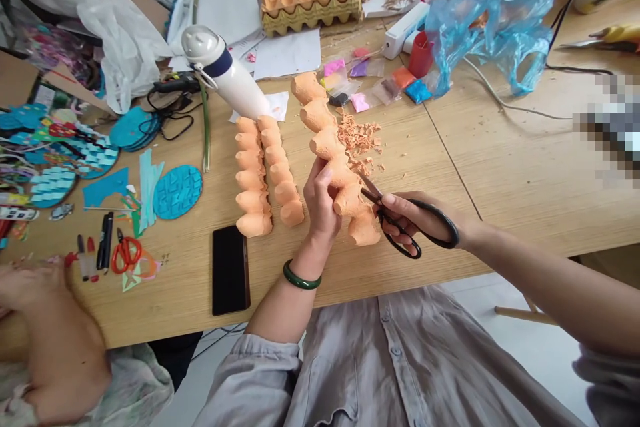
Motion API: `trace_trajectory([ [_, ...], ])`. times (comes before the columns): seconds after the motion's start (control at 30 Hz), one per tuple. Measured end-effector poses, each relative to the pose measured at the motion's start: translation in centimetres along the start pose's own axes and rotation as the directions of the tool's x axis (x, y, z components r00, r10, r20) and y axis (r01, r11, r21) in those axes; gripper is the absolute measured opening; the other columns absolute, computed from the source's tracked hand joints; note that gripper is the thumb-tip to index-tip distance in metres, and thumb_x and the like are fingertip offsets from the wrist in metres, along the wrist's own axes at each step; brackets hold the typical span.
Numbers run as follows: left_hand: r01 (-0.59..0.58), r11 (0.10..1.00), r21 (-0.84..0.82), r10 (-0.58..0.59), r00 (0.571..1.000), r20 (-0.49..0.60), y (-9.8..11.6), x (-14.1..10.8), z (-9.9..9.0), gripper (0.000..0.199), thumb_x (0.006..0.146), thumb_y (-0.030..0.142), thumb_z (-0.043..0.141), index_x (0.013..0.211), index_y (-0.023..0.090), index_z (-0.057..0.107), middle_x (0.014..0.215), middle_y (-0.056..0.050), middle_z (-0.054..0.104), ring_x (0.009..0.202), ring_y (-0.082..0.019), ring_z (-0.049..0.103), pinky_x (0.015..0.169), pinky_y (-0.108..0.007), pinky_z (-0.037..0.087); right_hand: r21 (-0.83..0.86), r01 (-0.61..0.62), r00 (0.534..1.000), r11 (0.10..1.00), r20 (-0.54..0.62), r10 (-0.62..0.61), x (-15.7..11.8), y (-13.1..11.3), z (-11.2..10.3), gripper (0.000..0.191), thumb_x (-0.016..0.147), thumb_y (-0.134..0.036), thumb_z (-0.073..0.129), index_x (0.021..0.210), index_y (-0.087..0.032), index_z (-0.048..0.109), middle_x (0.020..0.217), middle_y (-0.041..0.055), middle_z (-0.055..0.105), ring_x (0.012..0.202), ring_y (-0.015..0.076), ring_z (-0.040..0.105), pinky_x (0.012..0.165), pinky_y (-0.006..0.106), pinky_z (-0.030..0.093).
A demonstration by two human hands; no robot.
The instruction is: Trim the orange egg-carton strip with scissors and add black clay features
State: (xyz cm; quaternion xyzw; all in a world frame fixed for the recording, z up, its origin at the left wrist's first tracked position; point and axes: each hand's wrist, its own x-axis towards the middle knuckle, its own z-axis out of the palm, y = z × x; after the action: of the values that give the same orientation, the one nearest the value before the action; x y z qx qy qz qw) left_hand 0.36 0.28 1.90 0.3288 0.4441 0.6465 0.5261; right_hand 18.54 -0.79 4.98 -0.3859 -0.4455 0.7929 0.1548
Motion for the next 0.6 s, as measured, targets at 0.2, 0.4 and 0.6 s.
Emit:
trace_trajectory([
  [0.2, -0.029, 0.998, 0.058, 0.027, 0.999, 0.038, -0.1, -0.2, -0.1, 0.033, 0.088, 0.054, 0.065, 0.115, 0.036, 0.072, 0.123, 0.000, 0.075, 0.144, -0.027, 0.050, 0.110, -0.039, 0.048, -0.028, 0.009, 0.999, 1.000, 0.041, -0.008, 0.3, -0.3, -0.1, 0.064, 0.089, -0.078, 0.056, 0.067, -0.018, 0.050, 0.051, -0.0036, 0.048, 0.036, 0.0090, 0.047, 0.034, 0.021, 0.037],
  [0.4, -0.092, 0.995, 0.041, 0.090, 0.995, 0.052, -0.5, -0.1, -0.6, 0.052, 0.083, 0.058, 0.077, 0.130, 0.036, 0.069, 0.148, 0.001, 0.063, 0.154, -0.031, 0.037, 0.126, -0.044, 0.033, -0.095, 0.060, 0.998, 0.994, 0.001, -0.060, 0.1, -0.6, -0.5, 0.060, 0.091, -0.077, 0.053, 0.077, -0.019, 0.051, 0.052, -0.0037, 0.051, 0.033, 0.0096, 0.047, 0.031, 0.022, 0.037],
  [0.6, -0.081, 0.996, 0.020, 0.081, 0.997, 0.000, -1.0, -0.3, -0.6, 0.051, 0.081, 0.056, 0.081, 0.128, 0.039, 0.070, 0.148, 0.003, 0.063, 0.157, -0.029, 0.033, 0.125, -0.042, 0.036, -0.115, 0.079, 0.991, 0.990, -0.094, -0.090, 0.1, -0.7, -0.1, 0.058, 0.089, -0.078, 0.057, 0.090, -0.020, 0.055, 0.058, -0.0035, 0.053, 0.035, 0.0097, 0.046, 0.029, 0.024, 0.038],
])
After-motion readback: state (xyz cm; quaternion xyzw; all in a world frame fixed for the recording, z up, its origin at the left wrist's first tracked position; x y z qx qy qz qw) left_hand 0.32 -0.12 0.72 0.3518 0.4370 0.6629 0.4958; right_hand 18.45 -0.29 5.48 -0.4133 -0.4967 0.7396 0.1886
